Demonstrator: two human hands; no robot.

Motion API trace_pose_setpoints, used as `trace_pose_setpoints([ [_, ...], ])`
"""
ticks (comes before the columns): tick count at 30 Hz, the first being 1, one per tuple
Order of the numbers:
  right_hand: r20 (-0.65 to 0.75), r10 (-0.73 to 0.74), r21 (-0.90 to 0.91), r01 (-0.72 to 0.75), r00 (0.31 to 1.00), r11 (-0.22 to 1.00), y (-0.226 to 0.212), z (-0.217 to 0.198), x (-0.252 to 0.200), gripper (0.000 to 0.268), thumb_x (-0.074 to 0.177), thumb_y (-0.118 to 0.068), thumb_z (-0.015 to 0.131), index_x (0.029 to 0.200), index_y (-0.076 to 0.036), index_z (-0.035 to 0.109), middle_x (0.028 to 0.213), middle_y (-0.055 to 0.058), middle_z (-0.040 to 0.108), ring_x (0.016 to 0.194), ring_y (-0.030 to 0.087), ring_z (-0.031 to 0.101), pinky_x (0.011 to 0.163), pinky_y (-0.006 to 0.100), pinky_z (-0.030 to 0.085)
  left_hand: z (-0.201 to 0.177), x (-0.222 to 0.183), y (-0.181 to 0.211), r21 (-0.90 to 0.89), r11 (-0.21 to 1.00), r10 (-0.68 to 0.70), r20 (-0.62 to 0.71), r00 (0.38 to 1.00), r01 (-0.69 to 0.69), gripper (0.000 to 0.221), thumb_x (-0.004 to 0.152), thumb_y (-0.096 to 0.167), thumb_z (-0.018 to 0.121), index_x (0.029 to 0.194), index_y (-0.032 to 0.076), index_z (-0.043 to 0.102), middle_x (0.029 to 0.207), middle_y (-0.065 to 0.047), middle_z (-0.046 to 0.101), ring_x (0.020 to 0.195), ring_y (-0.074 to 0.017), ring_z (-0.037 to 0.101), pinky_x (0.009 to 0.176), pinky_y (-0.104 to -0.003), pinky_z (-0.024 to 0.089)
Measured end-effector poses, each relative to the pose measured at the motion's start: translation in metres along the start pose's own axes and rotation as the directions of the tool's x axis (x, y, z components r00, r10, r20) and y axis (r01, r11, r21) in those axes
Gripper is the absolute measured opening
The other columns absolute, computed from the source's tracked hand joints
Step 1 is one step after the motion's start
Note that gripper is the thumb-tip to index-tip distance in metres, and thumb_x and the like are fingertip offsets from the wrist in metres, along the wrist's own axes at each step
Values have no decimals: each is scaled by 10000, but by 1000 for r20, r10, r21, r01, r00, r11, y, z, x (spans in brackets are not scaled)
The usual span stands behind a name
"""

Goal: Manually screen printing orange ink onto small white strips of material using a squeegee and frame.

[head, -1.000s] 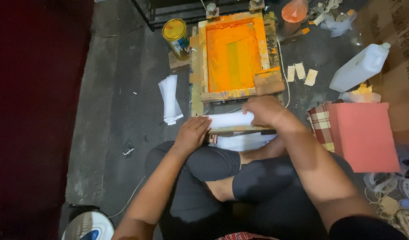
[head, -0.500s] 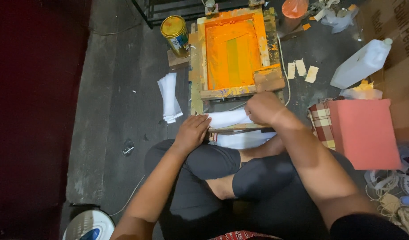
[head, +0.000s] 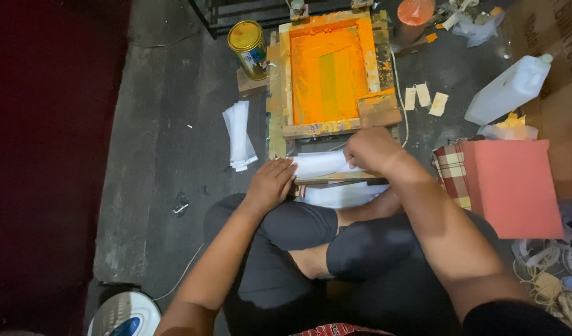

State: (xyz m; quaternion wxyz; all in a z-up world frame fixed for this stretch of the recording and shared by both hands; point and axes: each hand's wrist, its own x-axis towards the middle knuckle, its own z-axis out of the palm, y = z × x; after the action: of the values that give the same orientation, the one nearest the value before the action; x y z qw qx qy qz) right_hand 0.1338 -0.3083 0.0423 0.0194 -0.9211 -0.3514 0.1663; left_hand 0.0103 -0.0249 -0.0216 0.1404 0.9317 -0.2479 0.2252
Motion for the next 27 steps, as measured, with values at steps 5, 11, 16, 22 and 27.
trace_pose_setpoints([
  [5, -80, -16, 102, 24, 997, 994, -4, -27, -16, 118, 835, -279, 786, 898, -202, 849, 891, 94, 801, 941, 360, 759, 867, 466, 579, -14, 8, 4, -94, 996, -8, -39, 999, 5, 282, 966, 211, 706, 1220, 96, 745, 1187, -145, 747, 1140, -324, 702, 1044, -464, 504],
  [11, -199, 24, 465, 73, 980, 882, -10, -58, -45, 115, 892, -208, 725, 909, -163, 829, 940, 125, 791, 974, 399, 731, 858, 487, 572, -23, 6, -3, -243, 953, -218, -142, 966, 179, 373, 921, 220, 734, 1253, 56, 692, 1204, -150, 719, 1166, -348, 664, 1089, -484, 464],
  [16, -244, 121, 713, 94, 962, 695, -13, -53, -46, 156, 891, -150, 724, 1009, -91, 808, 958, 134, 787, 974, 309, 730, 847, 457, 558, -24, 9, 13, -495, 801, -504, -253, 825, 337, 457, 975, 71, 678, 1416, 56, 560, 1308, -145, 620, 1211, -353, 621, 1057, -492, 490],
  [22, -279, 113, 913, 228, 954, 338, 0, -9, -11, 175, 833, -62, 739, 1006, -72, 716, 771, 19, 720, 669, 91, 606, 597, 235, 518, -1, 30, 62, -877, 257, -775, 63, 628, 406, 592, 979, 78, 645, 1515, 47, 396, 1422, -207, 499, 1217, -329, 607, 1060, -495, 496],
  [27, -262, 133, 965, 256, 956, 60, -20, -18, -18, 245, 797, -4, 710, 1026, -53, 637, 748, 1, 622, 622, 69, 567, 519, 207, 551, 17, 46, 85, -894, -62, -692, 358, 627, 443, 645, 957, 162, 710, 1534, 58, 441, 1442, -187, 565, 1187, -208, 622, 1048, -381, 520],
])
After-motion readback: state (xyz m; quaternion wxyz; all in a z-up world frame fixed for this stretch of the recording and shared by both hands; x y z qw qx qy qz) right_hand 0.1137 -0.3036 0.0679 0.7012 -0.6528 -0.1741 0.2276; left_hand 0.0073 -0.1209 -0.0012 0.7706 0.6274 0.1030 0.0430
